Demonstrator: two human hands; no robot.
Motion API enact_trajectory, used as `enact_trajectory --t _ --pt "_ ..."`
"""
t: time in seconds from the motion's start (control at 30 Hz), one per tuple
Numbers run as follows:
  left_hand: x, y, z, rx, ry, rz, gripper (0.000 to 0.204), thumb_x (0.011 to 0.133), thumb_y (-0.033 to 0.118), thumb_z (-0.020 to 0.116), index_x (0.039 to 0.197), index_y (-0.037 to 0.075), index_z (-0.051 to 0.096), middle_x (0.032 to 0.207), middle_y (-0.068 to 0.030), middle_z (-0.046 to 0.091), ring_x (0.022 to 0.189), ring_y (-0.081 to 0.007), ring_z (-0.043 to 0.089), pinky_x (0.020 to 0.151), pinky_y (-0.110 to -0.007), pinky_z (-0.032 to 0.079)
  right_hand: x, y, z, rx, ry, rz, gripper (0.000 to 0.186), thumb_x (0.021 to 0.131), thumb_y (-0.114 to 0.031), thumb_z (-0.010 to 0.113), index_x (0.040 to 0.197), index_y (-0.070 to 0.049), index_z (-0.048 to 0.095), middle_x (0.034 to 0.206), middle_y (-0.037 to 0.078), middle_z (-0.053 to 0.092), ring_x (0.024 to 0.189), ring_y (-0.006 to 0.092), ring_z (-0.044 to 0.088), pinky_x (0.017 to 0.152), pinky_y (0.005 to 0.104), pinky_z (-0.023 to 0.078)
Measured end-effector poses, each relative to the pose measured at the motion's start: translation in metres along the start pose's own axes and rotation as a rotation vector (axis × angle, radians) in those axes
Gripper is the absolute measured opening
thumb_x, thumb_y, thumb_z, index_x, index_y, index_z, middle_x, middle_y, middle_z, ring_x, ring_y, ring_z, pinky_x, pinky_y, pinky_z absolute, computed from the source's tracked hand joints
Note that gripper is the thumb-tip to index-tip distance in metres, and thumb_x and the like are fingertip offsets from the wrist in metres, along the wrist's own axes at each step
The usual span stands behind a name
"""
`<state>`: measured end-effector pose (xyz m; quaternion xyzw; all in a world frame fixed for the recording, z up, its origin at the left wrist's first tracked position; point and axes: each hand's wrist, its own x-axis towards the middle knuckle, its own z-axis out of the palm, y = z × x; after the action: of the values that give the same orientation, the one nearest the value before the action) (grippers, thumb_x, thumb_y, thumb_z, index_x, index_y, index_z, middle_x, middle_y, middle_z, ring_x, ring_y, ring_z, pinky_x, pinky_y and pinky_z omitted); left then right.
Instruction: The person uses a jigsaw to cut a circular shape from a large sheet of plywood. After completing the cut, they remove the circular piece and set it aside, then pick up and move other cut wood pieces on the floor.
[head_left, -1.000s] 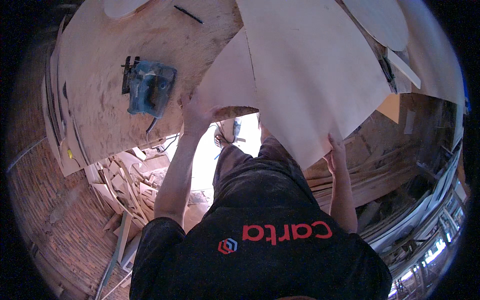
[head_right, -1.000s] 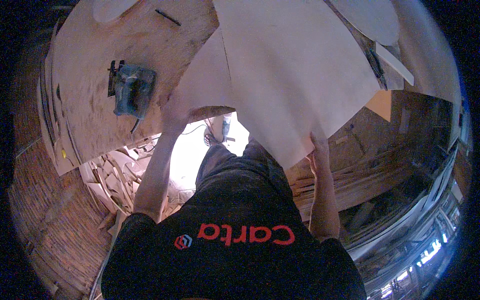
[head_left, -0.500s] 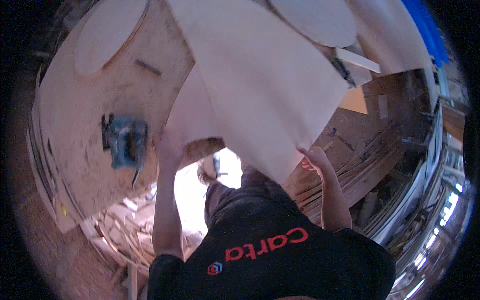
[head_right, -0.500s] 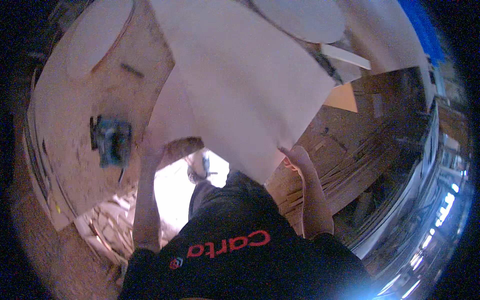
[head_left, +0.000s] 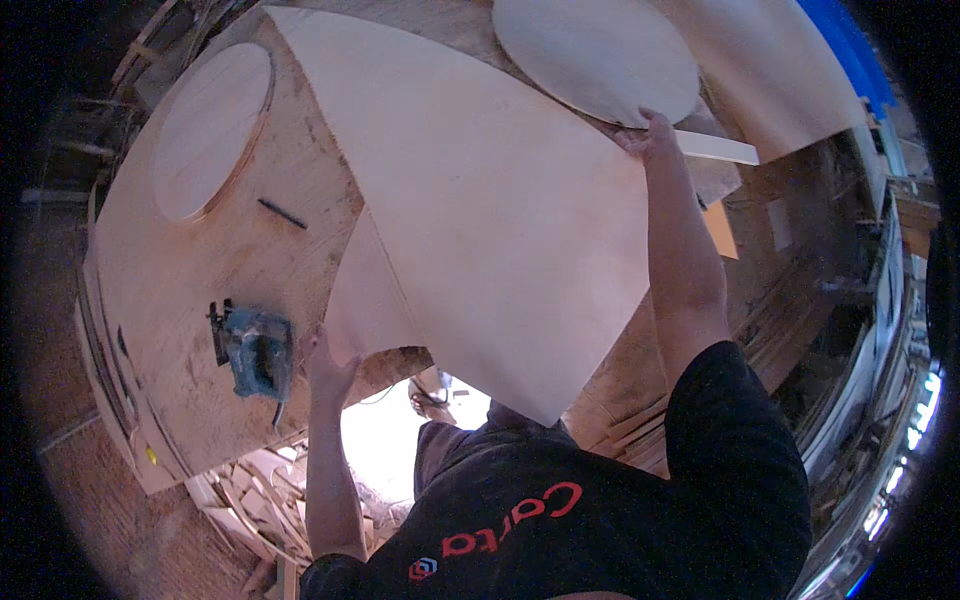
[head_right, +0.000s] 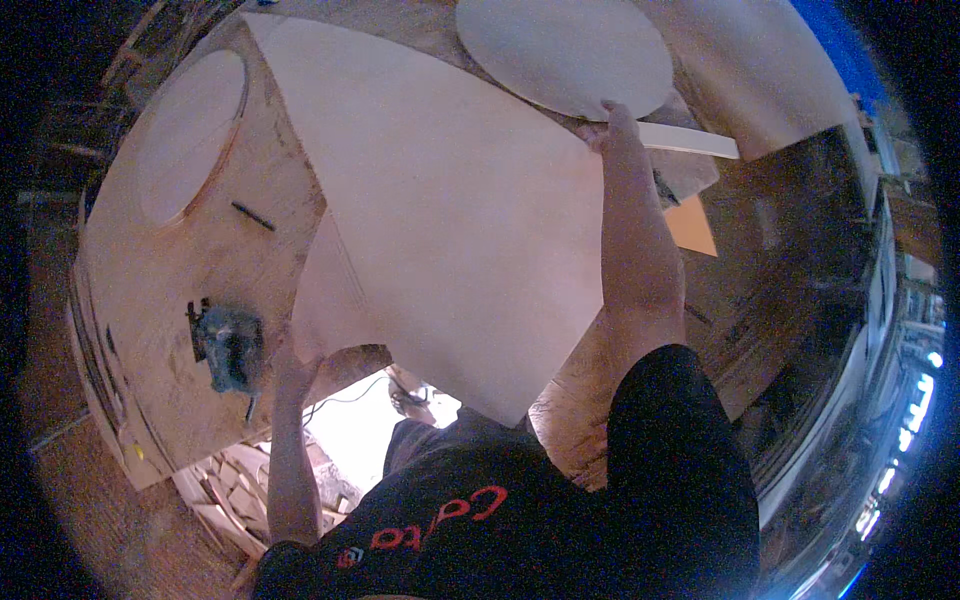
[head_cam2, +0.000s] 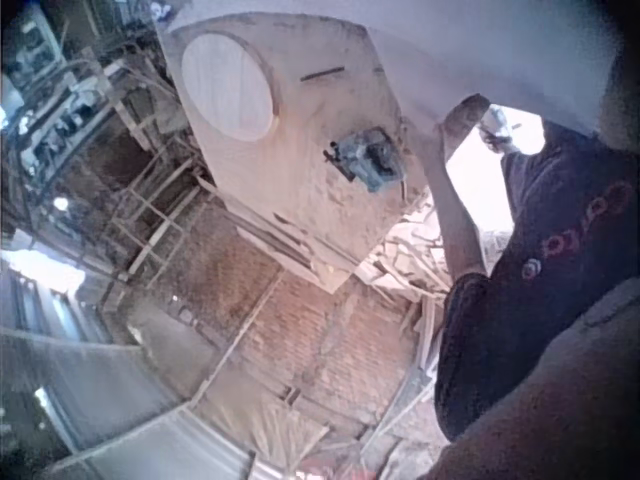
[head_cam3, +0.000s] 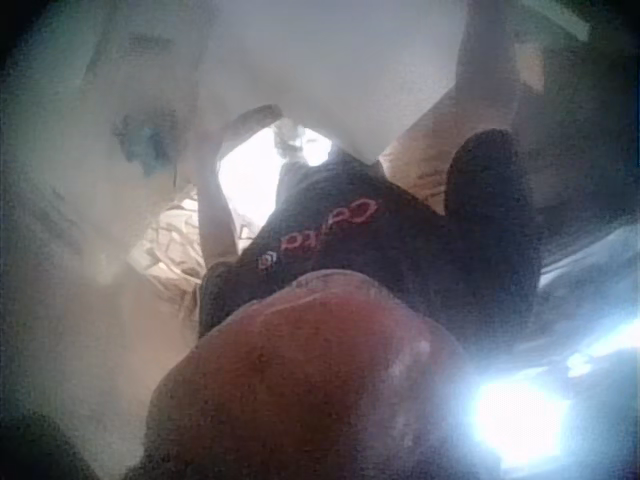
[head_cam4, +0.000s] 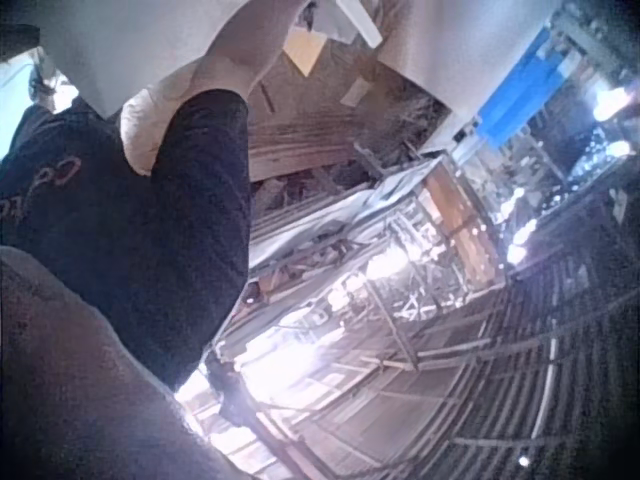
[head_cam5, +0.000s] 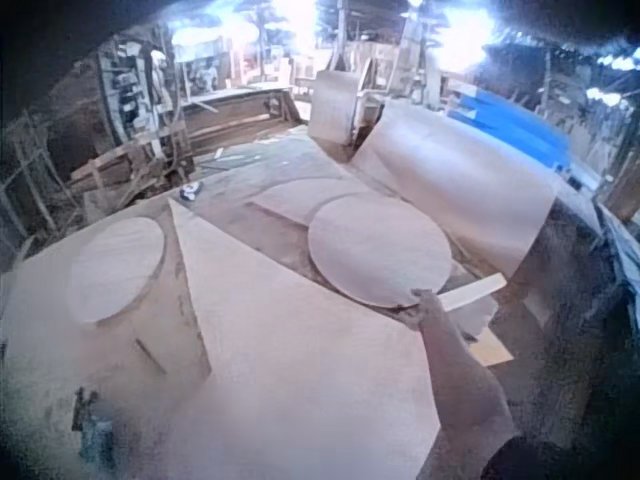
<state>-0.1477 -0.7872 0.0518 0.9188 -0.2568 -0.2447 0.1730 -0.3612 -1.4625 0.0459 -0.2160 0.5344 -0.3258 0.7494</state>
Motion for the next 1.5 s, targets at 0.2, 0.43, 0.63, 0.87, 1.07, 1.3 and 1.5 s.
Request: enact_trajectory --t 0.2,0.43,0.63,0.87,1.07,1.3,1.5 --pt "0.004 -0.005 0.006 0.081 0.056 0.076 0.092 0.071 0.024 0.084 0.149 0.000 0.040 0.139 -0.0266 0.050 0.127 -0.0441 0.050 0.108 -0.051 0.040 0.031 -0.001 0.021 0.118 0.235 0.011 0.056 0.091 -0.042 0.068 0.133 -0.008 0.052 0.129 0.019 0.055 0.099 0.0321 0.059 0.079 0.0475 0.053" --pt "0.007 -0.006 0.007 0.120 -0.081 -0.119 0.098 0.072 0.040 0.084 0.152 0.005 0.039 0.148 -0.0197 0.044 0.137 -0.0383 0.041 0.110 -0.062 0.027 0.033 -0.059 0.017 0.211 -0.307 -0.161 0.020 0.097 -0.018 0.065 0.111 -0.004 0.060 0.091 0.009 0.066 0.078 0.0233 0.066 0.069 0.0378 0.061" --pt "-0.002 0.019 0.008 0.294 0.153 -0.051 0.105 0.072 0.047 0.085 0.153 0.000 0.037 0.149 -0.0205 0.039 0.142 -0.0366 0.034 0.114 -0.061 0.019 -0.103 0.040 -0.091 0.097 -0.246 -0.259 0.030 0.100 -0.010 0.061 0.129 -0.001 0.060 0.123 0.009 0.067 0.109 0.0218 0.064 0.091 0.0366 0.055" --pt "0.014 0.063 0.040 -0.041 0.386 0.264 0.092 0.087 0.049 0.073 0.150 -0.007 0.037 0.151 -0.0246 0.039 0.142 -0.0424 0.035 0.120 -0.056 0.020 -0.287 0.171 -0.202 0.108 -0.217 0.163 0.049 0.097 -0.007 0.063 0.143 -0.002 0.050 0.141 0.012 0.058 0.131 0.0307 0.053 0.113 0.0509 0.043" --pt "0.024 0.077 0.057 -0.168 0.216 0.356 0.088 0.092 0.049 0.066 0.155 -0.003 0.033 0.158 -0.0263 0.036 0.153 -0.0407 0.020 0.125 -0.054 0.009 -0.304 0.226 -0.198 -0.130 -0.002 0.231 0.043 0.093 -0.006 0.070 0.133 -0.002 0.055 0.125 0.010 0.065 0.108 0.0262 0.067 0.091 0.0395 0.058" --pt "0.023 0.066 0.064 -0.063 0.098 0.452 0.098 0.090 0.046 0.068 0.160 -0.001 0.019 0.165 -0.0230 0.025 0.156 -0.0382 0.013 0.125 -0.053 -0.003 -0.321 0.205 -0.173 -0.491 -0.058 0.219 0.045 0.090 -0.020 0.078 0.122 0.004 0.055 0.105 0.015 0.067 0.090 0.0298 0.071 0.073 0.0404 0.063" --pt "0.020 0.064 0.051 -0.111 0.019 0.444 0.104 0.087 0.038 0.074 0.161 -0.002 0.011 0.166 -0.0263 0.019 0.157 -0.0344 0.008 0.125 -0.050 -0.006 -0.341 0.207 -0.156 -0.544 -0.043 0.240 0.052 0.092 -0.032 0.076 0.117 0.009 0.056 0.099 0.022 0.068 0.080 0.0308 0.074 0.065 0.0383 0.065"
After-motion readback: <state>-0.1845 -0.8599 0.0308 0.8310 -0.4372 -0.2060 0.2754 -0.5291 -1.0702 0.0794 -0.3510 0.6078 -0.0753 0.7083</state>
